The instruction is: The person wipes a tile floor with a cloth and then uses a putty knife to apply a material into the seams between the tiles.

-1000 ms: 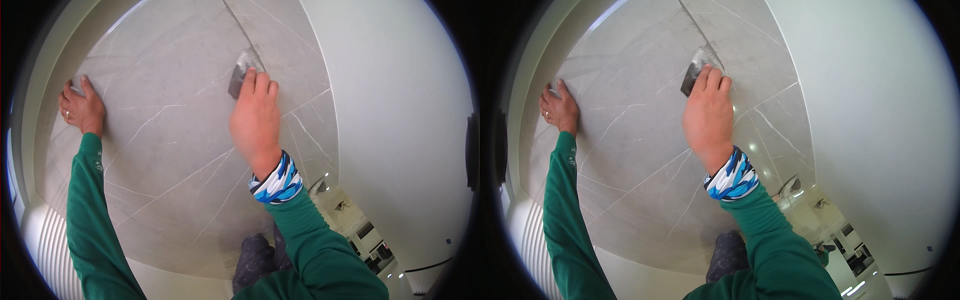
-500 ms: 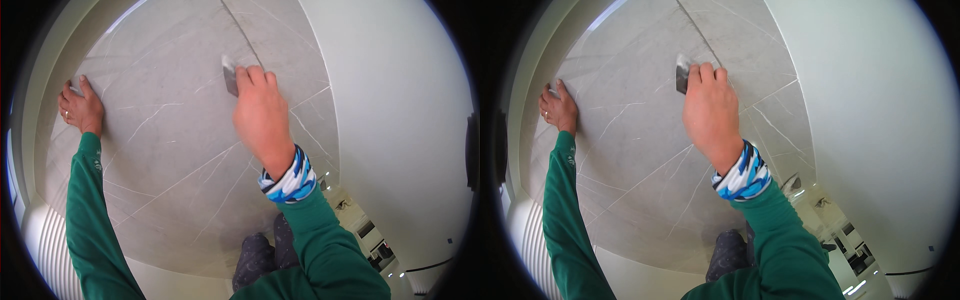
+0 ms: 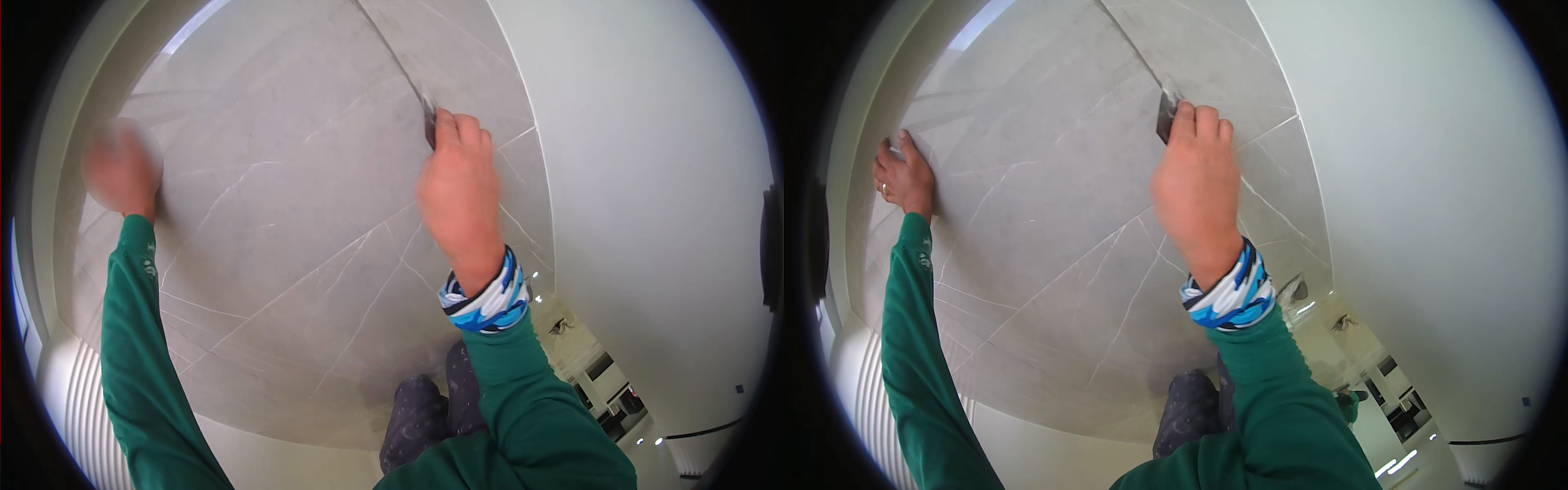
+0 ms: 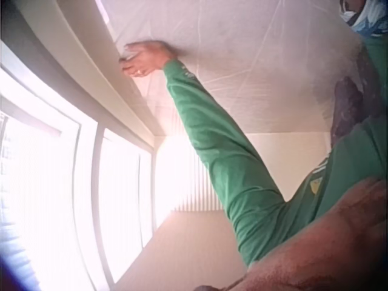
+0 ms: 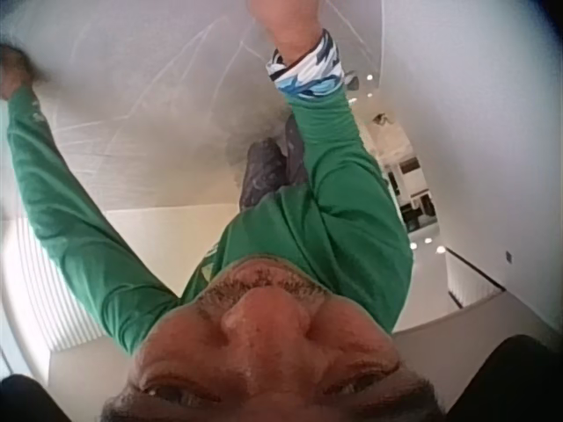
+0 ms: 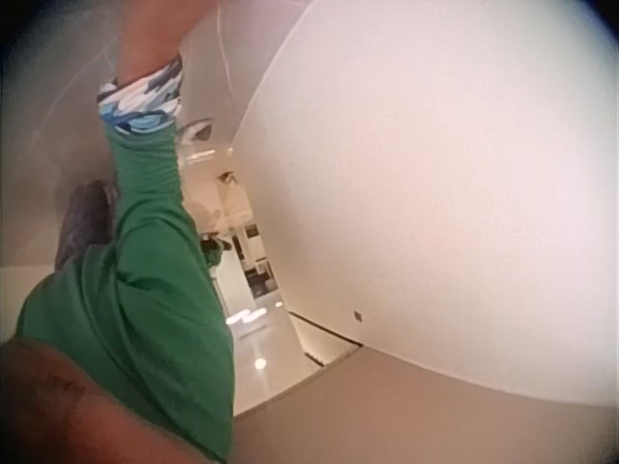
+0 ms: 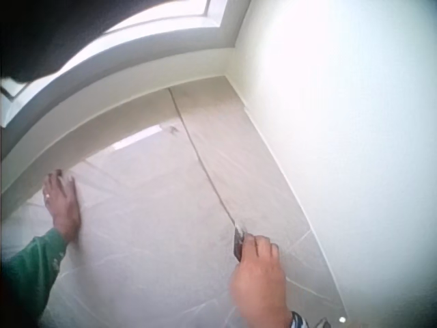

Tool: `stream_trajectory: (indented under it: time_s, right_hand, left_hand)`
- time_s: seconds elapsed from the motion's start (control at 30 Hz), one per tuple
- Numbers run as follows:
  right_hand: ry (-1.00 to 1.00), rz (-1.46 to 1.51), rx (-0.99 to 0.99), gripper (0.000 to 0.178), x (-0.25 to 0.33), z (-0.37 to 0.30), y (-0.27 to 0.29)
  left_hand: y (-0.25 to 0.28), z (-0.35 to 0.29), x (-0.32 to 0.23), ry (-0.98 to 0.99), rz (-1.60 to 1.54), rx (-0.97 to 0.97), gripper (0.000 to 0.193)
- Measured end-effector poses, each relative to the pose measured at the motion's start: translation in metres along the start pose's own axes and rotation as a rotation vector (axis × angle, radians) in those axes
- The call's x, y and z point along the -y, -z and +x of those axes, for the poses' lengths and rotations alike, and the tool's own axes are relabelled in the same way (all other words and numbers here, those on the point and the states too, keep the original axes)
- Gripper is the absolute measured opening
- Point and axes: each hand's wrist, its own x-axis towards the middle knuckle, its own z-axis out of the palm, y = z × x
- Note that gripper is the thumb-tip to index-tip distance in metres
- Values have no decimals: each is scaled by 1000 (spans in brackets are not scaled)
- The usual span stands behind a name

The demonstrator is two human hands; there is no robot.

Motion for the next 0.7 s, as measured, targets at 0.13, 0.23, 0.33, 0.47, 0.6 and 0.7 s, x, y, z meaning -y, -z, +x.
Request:
stream_trajectory:
  time_s: [0.13,0.23,0.33,0.47,0.6,0.7]
  right_hand:
    - [-22,-87,-30,51,13,-9,-26]
    - [27,-46,15,54,15,-20,-16]
    - [41,23,95,53,5,-16,3]
    - [42,-58,-8,53,-2,2,-7]
    - [154,-4,104,52,14,-16,-5]
    - [87,44,135,52,4,-32,13]
  left_hand:
    - [-4,1,-3,-2,-3,-7,74]
    - [-4,0,-4,5,-12,1,74]
    - [-2,2,5,-12,1,-13,74]
    - [-4,1,-2,-12,-1,-20,74]
    - [-8,0,-2,-5,-10,-14,74]
    - [-5,2,5,-6,11,-19,74]
